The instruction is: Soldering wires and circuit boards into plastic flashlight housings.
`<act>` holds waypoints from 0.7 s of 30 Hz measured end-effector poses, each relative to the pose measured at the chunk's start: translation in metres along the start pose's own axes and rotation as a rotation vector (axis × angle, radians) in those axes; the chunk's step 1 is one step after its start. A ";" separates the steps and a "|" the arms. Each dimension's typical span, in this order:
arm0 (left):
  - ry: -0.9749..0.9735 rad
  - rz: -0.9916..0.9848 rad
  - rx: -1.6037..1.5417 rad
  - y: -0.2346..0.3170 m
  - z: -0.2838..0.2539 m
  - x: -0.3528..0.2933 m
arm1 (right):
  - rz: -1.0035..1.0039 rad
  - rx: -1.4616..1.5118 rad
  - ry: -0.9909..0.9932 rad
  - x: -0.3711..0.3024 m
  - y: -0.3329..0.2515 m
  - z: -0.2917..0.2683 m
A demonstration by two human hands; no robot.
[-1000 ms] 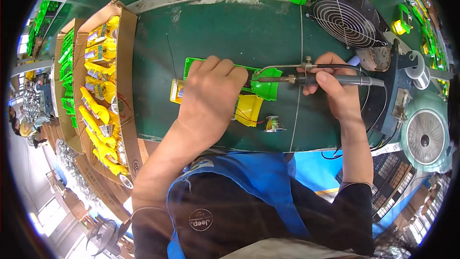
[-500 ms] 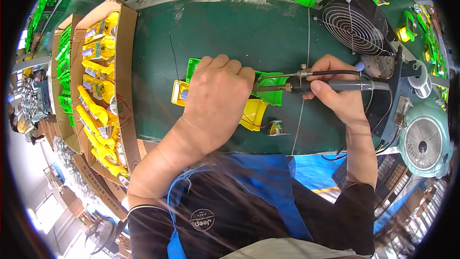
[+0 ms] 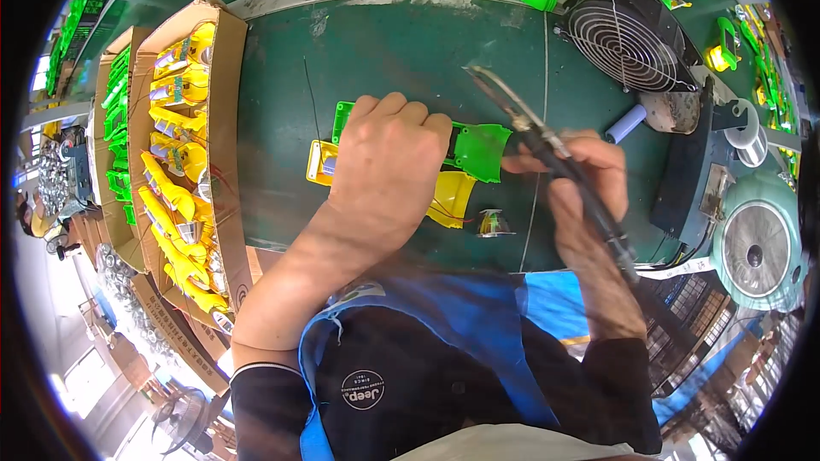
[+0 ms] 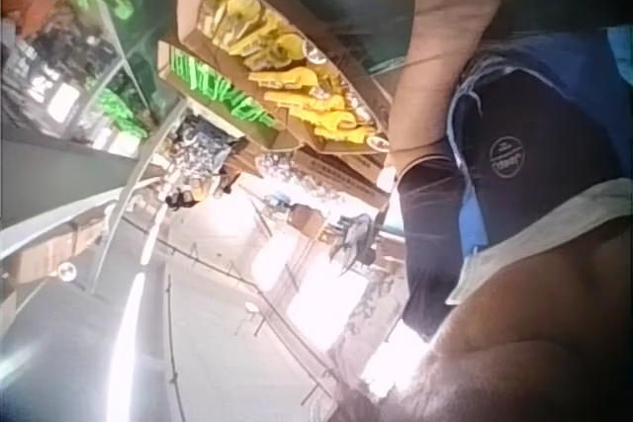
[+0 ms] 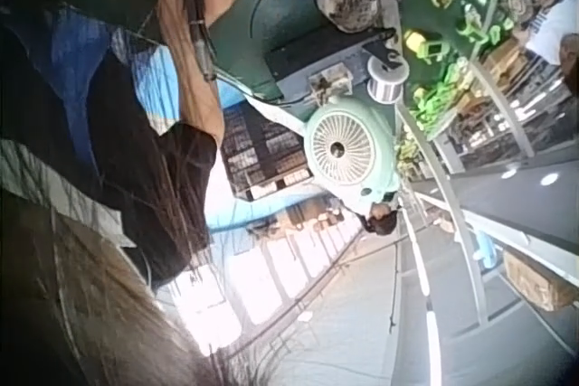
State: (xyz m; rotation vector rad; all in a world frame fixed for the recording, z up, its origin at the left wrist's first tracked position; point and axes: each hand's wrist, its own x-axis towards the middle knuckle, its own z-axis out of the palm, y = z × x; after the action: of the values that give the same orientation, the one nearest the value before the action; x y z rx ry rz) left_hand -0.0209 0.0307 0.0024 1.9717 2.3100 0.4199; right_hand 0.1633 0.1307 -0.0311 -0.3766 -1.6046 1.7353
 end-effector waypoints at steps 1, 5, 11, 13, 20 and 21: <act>0.002 0.000 0.004 0.001 -0.001 0.000 | -0.048 -0.064 -0.034 -0.001 0.007 0.001; -0.009 0.000 0.006 0.001 0.003 0.000 | -0.180 -0.277 -0.130 -0.003 0.023 0.001; -0.001 0.008 0.029 0.002 0.001 -0.003 | -0.164 -0.305 -0.143 -0.004 0.009 0.004; 0.015 0.029 -0.013 -0.004 0.001 -0.004 | 0.132 -0.098 0.010 -0.005 -0.001 0.008; 0.302 -0.272 0.068 -0.038 -0.042 -0.050 | 0.009 -0.057 0.186 -0.022 -0.006 -0.032; 0.273 -0.374 0.048 -0.046 -0.041 -0.055 | 0.043 0.021 0.199 -0.022 -0.005 -0.029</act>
State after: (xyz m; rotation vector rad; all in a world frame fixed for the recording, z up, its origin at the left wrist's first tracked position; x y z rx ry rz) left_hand -0.0654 -0.0358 0.0232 1.5240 2.8010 0.6348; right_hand 0.1988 0.1372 -0.0368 -0.5596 -1.4441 1.6882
